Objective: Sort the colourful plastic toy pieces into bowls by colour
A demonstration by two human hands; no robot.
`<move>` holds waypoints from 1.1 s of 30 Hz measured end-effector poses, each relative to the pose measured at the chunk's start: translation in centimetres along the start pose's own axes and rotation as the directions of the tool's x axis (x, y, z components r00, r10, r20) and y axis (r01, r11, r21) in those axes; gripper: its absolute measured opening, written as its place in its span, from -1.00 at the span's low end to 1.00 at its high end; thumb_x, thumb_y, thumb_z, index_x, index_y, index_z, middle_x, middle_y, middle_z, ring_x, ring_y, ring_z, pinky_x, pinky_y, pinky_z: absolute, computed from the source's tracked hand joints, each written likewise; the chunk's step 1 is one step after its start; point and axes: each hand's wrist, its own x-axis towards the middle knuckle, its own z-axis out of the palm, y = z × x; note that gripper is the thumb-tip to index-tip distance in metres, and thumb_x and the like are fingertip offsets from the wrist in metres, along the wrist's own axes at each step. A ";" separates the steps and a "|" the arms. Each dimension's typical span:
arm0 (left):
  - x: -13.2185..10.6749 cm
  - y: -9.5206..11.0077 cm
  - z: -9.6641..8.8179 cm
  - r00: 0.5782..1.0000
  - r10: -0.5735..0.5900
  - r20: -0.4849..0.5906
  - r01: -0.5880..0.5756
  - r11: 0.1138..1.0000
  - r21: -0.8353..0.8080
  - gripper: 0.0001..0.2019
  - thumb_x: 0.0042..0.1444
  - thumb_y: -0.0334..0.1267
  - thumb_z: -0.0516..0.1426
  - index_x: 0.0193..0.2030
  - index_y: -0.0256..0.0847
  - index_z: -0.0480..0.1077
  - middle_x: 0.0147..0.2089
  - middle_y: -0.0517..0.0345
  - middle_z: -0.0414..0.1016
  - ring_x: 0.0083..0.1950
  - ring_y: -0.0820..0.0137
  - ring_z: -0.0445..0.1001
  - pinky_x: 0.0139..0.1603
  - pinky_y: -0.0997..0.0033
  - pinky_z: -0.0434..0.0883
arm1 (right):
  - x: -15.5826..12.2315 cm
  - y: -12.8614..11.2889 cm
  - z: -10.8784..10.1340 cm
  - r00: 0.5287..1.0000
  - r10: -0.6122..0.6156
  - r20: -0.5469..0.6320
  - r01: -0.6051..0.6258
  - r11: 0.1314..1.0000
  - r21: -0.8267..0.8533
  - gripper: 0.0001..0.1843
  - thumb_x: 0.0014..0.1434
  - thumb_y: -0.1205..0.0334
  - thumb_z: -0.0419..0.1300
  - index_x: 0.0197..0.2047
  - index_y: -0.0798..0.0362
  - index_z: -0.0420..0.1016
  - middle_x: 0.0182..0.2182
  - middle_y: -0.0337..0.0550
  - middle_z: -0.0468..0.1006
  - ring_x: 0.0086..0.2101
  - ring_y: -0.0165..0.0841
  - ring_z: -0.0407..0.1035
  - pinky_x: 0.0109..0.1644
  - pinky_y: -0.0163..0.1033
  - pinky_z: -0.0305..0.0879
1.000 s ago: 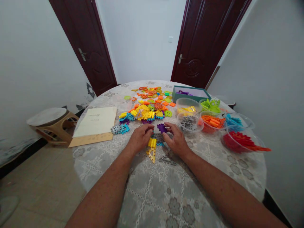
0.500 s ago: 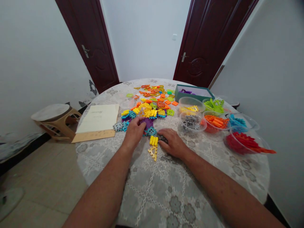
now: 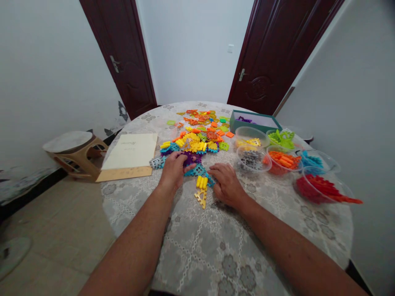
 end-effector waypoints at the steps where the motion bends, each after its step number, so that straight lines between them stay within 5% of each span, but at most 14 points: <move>1: 0.0 0.0 0.0 1.000 -0.005 0.009 0.005 1.000 0.007 -0.80 0.01 -0.35 0.21 -0.19 -0.22 0.36 -0.15 0.02 0.60 -0.12 0.25 0.68 -0.22 0.23 0.68 | 0.1 -0.5 -0.1 1.000 -0.023 0.020 0.023 1.000 0.004 -0.48 0.16 0.41 0.16 0.18 -0.04 0.51 0.16 0.02 0.53 0.26 -0.07 0.26 0.46 0.27 -0.12; 5: 0.0 -0.2 0.2 0.999 -0.009 0.038 0.007 0.998 0.056 -0.72 0.05 -0.39 0.18 -0.07 -0.22 0.35 -0.09 -0.05 0.63 -0.14 0.31 0.68 -0.16 0.26 0.67 | 0.4 -2.0 -0.5 0.987 -0.076 0.141 0.075 0.997 0.007 -0.60 0.29 0.16 0.26 0.18 -0.07 0.52 0.13 0.02 0.57 0.25 -0.01 0.27 0.46 0.33 -0.20; 8: 0.0 -0.4 0.3 0.999 -0.005 0.040 0.001 0.995 0.100 -0.70 0.02 -0.45 0.15 -0.06 -0.22 0.38 -0.09 -0.03 0.64 -0.12 0.35 0.67 -0.10 0.31 0.65 | 0.5 -2.2 -0.5 0.982 -0.065 0.175 0.064 0.998 0.009 -0.69 0.31 0.15 0.25 0.11 -0.04 0.54 0.05 0.02 0.60 0.14 -0.05 0.37 0.44 0.32 -0.14; 12: -0.3 -0.6 0.4 0.995 -0.057 0.087 0.044 0.989 0.143 -0.68 0.00 -0.47 0.13 -0.07 -0.21 0.42 -0.11 -0.02 0.64 -0.09 0.33 0.65 -0.06 0.31 0.63 | 0.6 -1.7 -0.5 0.998 -0.016 0.063 0.011 0.997 0.077 -0.77 0.39 0.12 0.17 0.02 0.00 0.54 -0.09 -0.02 0.62 -0.01 -0.14 0.44 0.37 0.16 0.09; 16: -0.8 -0.9 0.5 0.975 -0.115 0.193 0.080 0.981 0.179 -0.62 -0.06 -0.52 0.10 -0.06 -0.20 0.43 -0.09 -0.02 0.63 -0.10 0.33 0.65 -0.01 0.25 0.62 | 0.6 -1.2 -0.8 0.982 0.175 -0.072 -0.153 0.959 0.240 -0.72 0.48 0.11 -0.01 -0.05 -0.01 0.50 -0.21 -0.08 0.59 -0.17 -0.22 0.46 0.02 -0.13 0.36; 20: -1.2 -1.2 0.8 0.948 -0.163 0.274 0.126 0.981 0.150 -0.54 -0.10 -0.57 0.08 -0.02 -0.19 0.42 -0.05 -0.08 0.61 -0.02 0.28 0.64 0.07 0.18 0.60 | 0.5 -1.2 -1.1 0.954 0.292 -0.064 -0.253 0.903 0.346 -0.71 0.50 0.06 -0.03 -0.03 -0.03 0.46 -0.28 -0.18 0.56 -0.30 -0.30 0.44 -0.18 -0.23 0.32; 33: -1.9 -0.7 0.9 0.917 -0.195 0.347 0.127 0.970 0.208 -0.66 0.07 -0.47 0.25 0.00 -0.19 0.41 -0.04 -0.07 0.60 -0.02 0.28 0.63 0.07 0.17 0.59 | 0.6 -1.1 -0.9 0.921 0.389 -0.033 -0.343 0.846 0.409 -0.74 0.47 0.03 0.00 -0.07 0.00 0.38 -0.35 -0.25 0.48 -0.36 -0.33 0.38 -0.24 -0.26 0.20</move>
